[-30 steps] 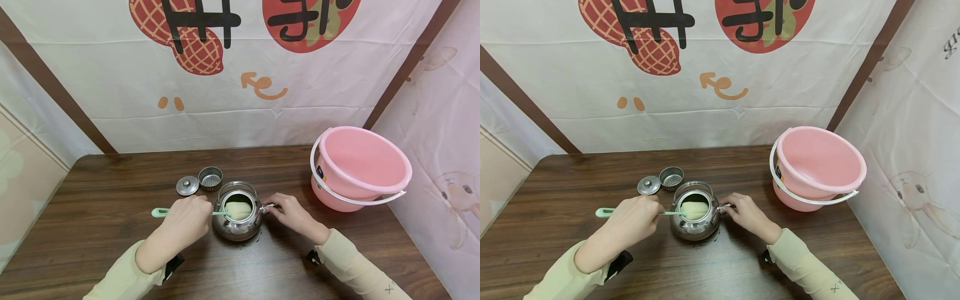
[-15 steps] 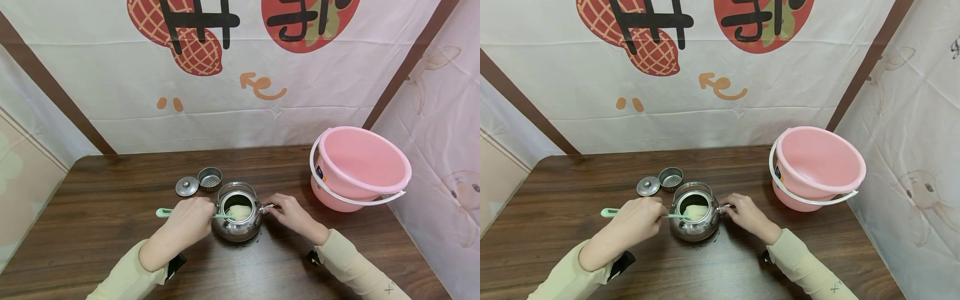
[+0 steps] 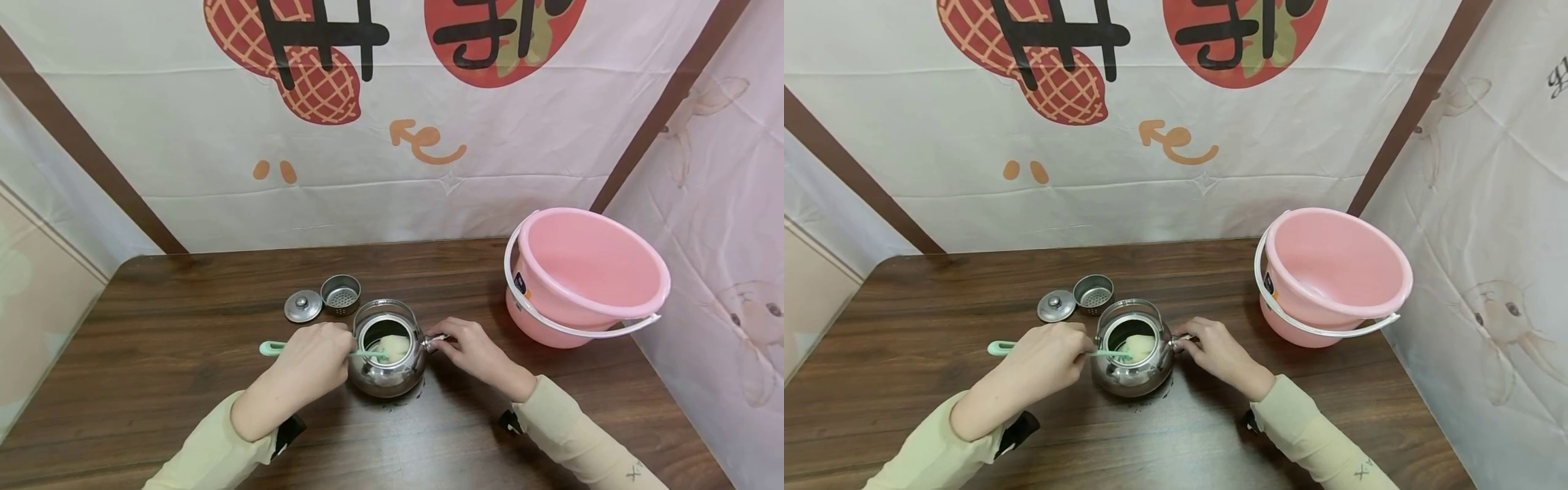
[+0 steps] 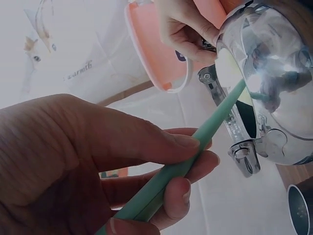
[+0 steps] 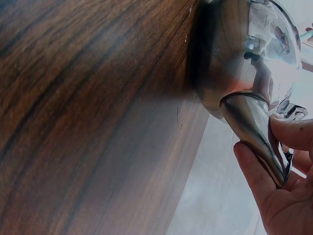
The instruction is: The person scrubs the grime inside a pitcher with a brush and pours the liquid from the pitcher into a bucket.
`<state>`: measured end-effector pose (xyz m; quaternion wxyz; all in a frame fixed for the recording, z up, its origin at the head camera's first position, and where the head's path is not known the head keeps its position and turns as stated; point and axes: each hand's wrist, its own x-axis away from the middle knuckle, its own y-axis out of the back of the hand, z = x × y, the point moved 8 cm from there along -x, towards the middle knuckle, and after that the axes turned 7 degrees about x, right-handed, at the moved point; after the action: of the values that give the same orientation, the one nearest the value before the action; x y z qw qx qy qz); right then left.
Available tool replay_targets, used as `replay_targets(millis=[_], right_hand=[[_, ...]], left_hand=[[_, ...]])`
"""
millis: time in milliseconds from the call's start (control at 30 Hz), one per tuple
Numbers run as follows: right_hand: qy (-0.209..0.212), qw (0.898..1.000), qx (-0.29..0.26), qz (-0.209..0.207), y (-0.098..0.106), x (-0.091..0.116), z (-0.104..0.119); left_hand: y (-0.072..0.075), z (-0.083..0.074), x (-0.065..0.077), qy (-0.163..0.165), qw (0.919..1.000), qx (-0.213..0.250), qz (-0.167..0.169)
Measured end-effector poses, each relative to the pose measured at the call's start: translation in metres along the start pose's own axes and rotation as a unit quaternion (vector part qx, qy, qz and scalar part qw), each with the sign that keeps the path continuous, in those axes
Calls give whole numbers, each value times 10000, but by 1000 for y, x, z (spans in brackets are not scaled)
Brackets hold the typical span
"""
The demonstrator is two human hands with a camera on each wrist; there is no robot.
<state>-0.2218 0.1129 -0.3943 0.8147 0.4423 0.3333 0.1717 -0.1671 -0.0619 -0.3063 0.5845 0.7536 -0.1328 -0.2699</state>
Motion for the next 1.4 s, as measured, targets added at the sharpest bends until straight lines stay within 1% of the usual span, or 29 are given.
replay_targets(millis=[133, 267, 367, 500, 700, 900, 1033, 1200, 1400], right_hand=[[3, 10000, -12, 43, 0, 0, 1], [11, 10000, 14, -20, 1, 0, 1], [41, 10000, 16, -71, 1, -1, 2], [39, 10000, 6, -32, 0, -1, 2], [-36, 10000, 42, 34, 0, -1, 0], [21, 10000, 52, -35, 1, -2, 1], [-40, 10000, 60, 10, 1, -2, 1], [-64, 10000, 67, 24, 1, -2, 1], [-35, 10000, 53, -45, 1, 0, 0]], left_hand=[[-1, 1, -1, -25, 9999, -12, -97], [-1, 2, -1, -43, 9998, -4, -190], [-2, 4, -1, 40, 9998, 19, -171], [-4, 7, -2, 152, 9998, 32, -159], [-2, 11, -2, 286, 9992, -9, -261], [1, 10, -1, 232, 9986, -105, -464], [4, 8, 0, 208, 9978, -243, -584], [7, 7, 3, 245, 9970, -437, -589], [12, 6, 7, 269, 9969, -483, -557]])
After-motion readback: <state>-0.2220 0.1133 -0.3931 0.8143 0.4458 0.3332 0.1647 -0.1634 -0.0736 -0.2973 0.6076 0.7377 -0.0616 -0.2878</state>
